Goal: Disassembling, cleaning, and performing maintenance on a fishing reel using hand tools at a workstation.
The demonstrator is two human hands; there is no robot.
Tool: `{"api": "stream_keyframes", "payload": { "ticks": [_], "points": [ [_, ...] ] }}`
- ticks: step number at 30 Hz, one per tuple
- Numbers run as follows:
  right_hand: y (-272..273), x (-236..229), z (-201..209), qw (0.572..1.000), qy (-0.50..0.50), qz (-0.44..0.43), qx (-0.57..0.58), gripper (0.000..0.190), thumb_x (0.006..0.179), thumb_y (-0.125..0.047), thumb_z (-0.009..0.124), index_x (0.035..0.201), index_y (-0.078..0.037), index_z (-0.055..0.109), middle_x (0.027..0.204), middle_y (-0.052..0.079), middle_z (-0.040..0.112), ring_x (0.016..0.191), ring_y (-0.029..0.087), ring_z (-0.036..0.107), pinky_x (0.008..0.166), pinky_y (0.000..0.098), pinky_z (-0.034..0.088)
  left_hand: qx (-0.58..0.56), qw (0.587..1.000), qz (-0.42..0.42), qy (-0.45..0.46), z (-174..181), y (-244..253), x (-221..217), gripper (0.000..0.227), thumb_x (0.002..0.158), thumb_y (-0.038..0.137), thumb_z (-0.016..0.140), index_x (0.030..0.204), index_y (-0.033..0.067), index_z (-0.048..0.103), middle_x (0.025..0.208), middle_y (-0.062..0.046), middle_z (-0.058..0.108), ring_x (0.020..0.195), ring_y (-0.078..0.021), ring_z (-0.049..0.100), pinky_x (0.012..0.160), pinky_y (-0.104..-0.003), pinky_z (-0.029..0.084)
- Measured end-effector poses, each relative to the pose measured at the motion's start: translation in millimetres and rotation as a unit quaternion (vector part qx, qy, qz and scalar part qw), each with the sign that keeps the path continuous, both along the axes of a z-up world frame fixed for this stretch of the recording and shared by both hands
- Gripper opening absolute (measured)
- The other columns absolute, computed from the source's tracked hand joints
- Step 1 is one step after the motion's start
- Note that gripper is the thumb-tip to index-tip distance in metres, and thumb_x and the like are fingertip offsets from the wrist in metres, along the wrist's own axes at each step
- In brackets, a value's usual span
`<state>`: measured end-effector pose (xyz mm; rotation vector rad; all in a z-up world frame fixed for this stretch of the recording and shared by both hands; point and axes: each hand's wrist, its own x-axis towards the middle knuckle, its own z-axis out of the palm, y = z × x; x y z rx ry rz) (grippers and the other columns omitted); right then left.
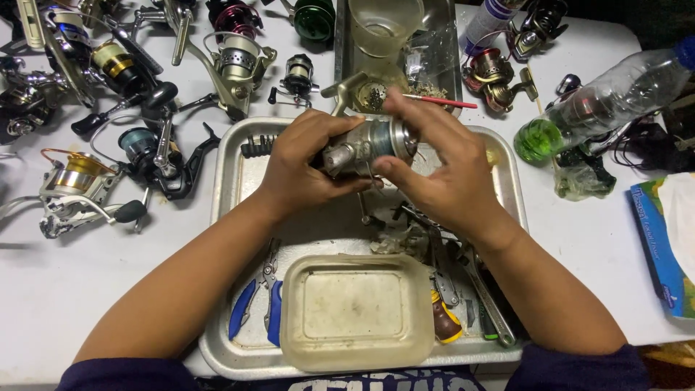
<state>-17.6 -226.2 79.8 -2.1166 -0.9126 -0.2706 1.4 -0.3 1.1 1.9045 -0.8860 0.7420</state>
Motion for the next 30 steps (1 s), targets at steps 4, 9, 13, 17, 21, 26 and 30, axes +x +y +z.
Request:
{"api": "stream_keyframes", "payload": {
  "ticks": [4,9,13,17,21,26,30],
  "points": [
    [6,7,4,0.994,-0.111,0.006,-0.01,0.048,0.105,-0.027,0.065,0.141,0.003,0.057,0.122,0.026,0.068,0.109,0.034,0.067,0.088,0.0396,0.061,0.009,0.999,-0.001,0.036,-1,0,-5,0.082,0.085,0.039,0.091,0.148,0.0096,0.047,0.132,-0.015,0.069,0.111,-0.0294,0.069,0.096,-0.039,0.052],
    [0,20,2,0.985,-0.155,-0.045,-0.061,0.048,0.116,-0.038,0.04,0.146,-0.003,0.055,0.123,0.023,0.058,0.084,0.022,0.062,0.07,0.0353,0.065,0.001,1.0,0.002,0.017,-13,1,4,0.098,0.083,0.037,0.096,0.156,0.009,0.037,0.133,-0.017,0.069,0.11,-0.0274,0.068,0.099,-0.039,0.057],
    [-21,29,26,0.985,-0.16,-0.067,0.021,0.055,0.118,-0.043,0.032,0.137,0.003,0.055,0.118,0.023,0.055,0.106,0.034,0.061,0.089,0.0451,0.055,-0.011,0.999,0.018,0.038,-6,6,2,0.087,0.083,0.048,0.091,0.148,0.0073,0.049,0.121,-0.012,0.073,0.101,-0.0239,0.066,0.092,-0.036,0.053],
    [-41,30,28,0.995,0.014,-0.077,0.056,0.047,0.117,-0.035,0.035,0.132,0.006,0.052,0.122,0.022,0.055,0.101,0.029,0.06,0.077,0.0355,0.055,-0.122,0.983,0.006,0.139,6,6,-3,0.057,0.089,0.041,0.078,0.131,0.0098,0.059,0.119,-0.013,0.069,0.103,-0.0266,0.071,0.092,-0.037,0.062],
    [-49,37,-4,0.967,0.083,-0.143,-0.192,0.031,0.11,-0.027,0.047,0.126,-0.003,0.06,0.125,0.018,0.059,0.106,0.032,0.057,0.09,0.0448,0.052,-0.216,0.959,0.019,0.182,-1,11,6,0.052,0.094,0.051,0.071,0.127,0.012,0.06,0.103,-0.005,0.07,0.092,-0.0185,0.071,0.09,-0.036,0.06],
    [-46,33,-44,0.959,-0.044,-0.054,-0.276,0.04,0.104,-0.029,0.063,0.13,0.001,0.062,0.117,0.02,0.059,0.096,0.035,0.06,0.075,0.046,0.052,-0.328,0.919,0.043,0.217,-19,18,17,0.064,0.089,0.053,0.077,0.129,0.0087,0.053,0.115,-0.013,0.067,0.104,-0.0259,0.069,0.098,-0.039,0.061],
    [-38,28,-55,0.947,-0.052,-0.043,-0.315,0.048,0.102,-0.035,0.069,0.135,0.0,0.064,0.112,0.022,0.057,0.092,0.042,0.062,0.07,0.0528,0.051,-0.389,0.908,0.017,0.153,-18,18,22,0.036,0.088,0.025,0.083,0.109,0.0126,0.056,0.097,-0.006,0.066,0.093,-0.0181,0.065,0.088,-0.03,0.054]
  ]
}}
